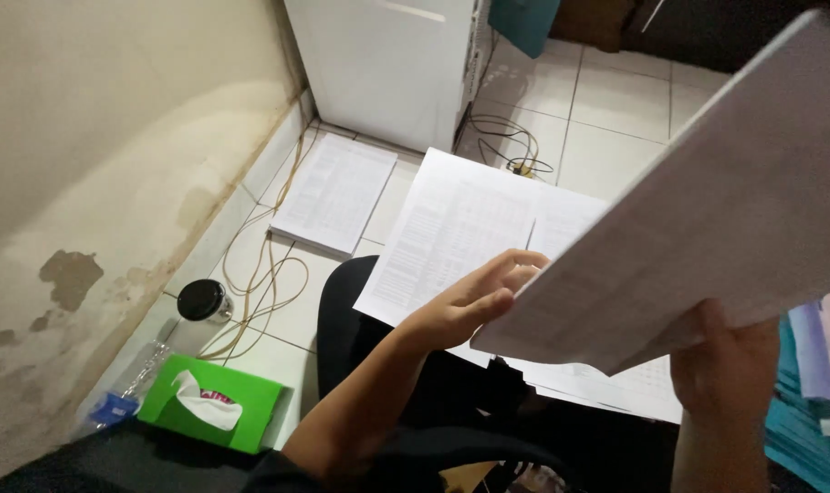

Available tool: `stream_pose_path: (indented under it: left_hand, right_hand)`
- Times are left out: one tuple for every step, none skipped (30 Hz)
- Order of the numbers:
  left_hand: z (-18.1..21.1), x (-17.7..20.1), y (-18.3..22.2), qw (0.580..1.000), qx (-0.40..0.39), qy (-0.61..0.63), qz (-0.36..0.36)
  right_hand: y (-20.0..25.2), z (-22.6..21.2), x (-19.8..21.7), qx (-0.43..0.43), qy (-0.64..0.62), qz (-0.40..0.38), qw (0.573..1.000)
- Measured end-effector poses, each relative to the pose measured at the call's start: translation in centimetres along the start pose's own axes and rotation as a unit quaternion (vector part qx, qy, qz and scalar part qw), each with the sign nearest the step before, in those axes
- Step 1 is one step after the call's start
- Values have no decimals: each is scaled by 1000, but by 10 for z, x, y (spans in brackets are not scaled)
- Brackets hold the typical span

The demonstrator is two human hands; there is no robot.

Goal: Flipping through and sorting a large stack of printed documents while sitting on the floor.

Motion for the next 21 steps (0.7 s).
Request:
stream_pose_path:
  left_hand:
    - [-3, 5, 10, 999, -19, 29, -29]
    - [-7, 11, 18, 996, -38, 57, -61]
    - [-1, 6, 23, 996, -40, 56, -56]
    - [3, 2, 29, 997, -60, -22, -34]
    - [7, -2, 34, 992, -79, -101, -12]
    - [-9, -4, 34, 992, -81, -100, -7]
    - [-23, -1, 35, 965, -112, -204, 122]
    - [-34, 2, 35, 909, -139, -304, 251]
    - [-22, 6, 35, 906, -142, -304, 258]
    - [-9, 13, 37, 887, -187, -279, 316]
    - [4, 20, 38, 862, -233, -253, 373]
    - [5, 37, 43, 860, -232, -253, 378]
    - [3, 57, 49, 852, -185, -196, 448]
    - [0, 76, 55, 837, -136, -138, 512]
    - [4, 98, 58, 836, -135, -138, 514]
    - [6, 120, 62, 825, -157, -39, 541]
    - [7, 143, 65, 805, -177, 61, 562]
    - [17, 157, 72, 806, -176, 60, 562]
    - [26, 172, 78, 798, -163, 84, 574]
    - [33, 187, 85, 789, -148, 107, 586]
    - [36, 206, 88, 790, -145, 106, 587]
  right_hand:
    - [-1, -1, -3, 12, -15, -34, 999]
    - [-2, -2, -4, 26, -30, -65, 997]
    - [-6, 2, -13, 24, -31, -71, 997]
    - [-9, 6, -20, 15, -81, -67, 994]
    - [-12, 10, -27, 4, -130, -62, 989]
    - [-9, 8, -44, 3, -129, -67, 989]
    - [-6, 6, -60, 18, -128, -74, 989]
    - [-4, 3, -79, 34, -128, -84, 988]
    - [-5, 8, -91, 33, -128, -92, 987]
    - [-7, 15, -104, 33, -127, -75, 989]
    - [-9, 22, -116, 33, -126, -57, 990]
    - [-13, 23, -128, 30, -126, -62, 990]
    - [-18, 27, -141, -42, -102, -80, 991]
    - [-22, 31, -152, -113, -78, -95, 986]
    - [-37, 54, -151, -115, -78, -97, 986]
    - [-49, 74, -154, 0, 91, -258, 962]
    - [-60, 96, -157, 117, 252, -401, 873]
    - [-70, 113, -164, 115, 252, -401, 873]
    - [-81, 133, -171, 91, 326, -411, 846]
    - [-90, 154, -176, 63, 399, -418, 814]
    - [-96, 182, -170, 59, 398, -417, 815]
Point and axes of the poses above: each hand's wrist, its own y-axis away from the middle knuckle, its own x-axis out of the back of the hand, z = x × y, the point moved 2 cm from there along -y, towards the middle knuckle, and after that the axes turned 4 degrees about z, right-handed, at the moved point
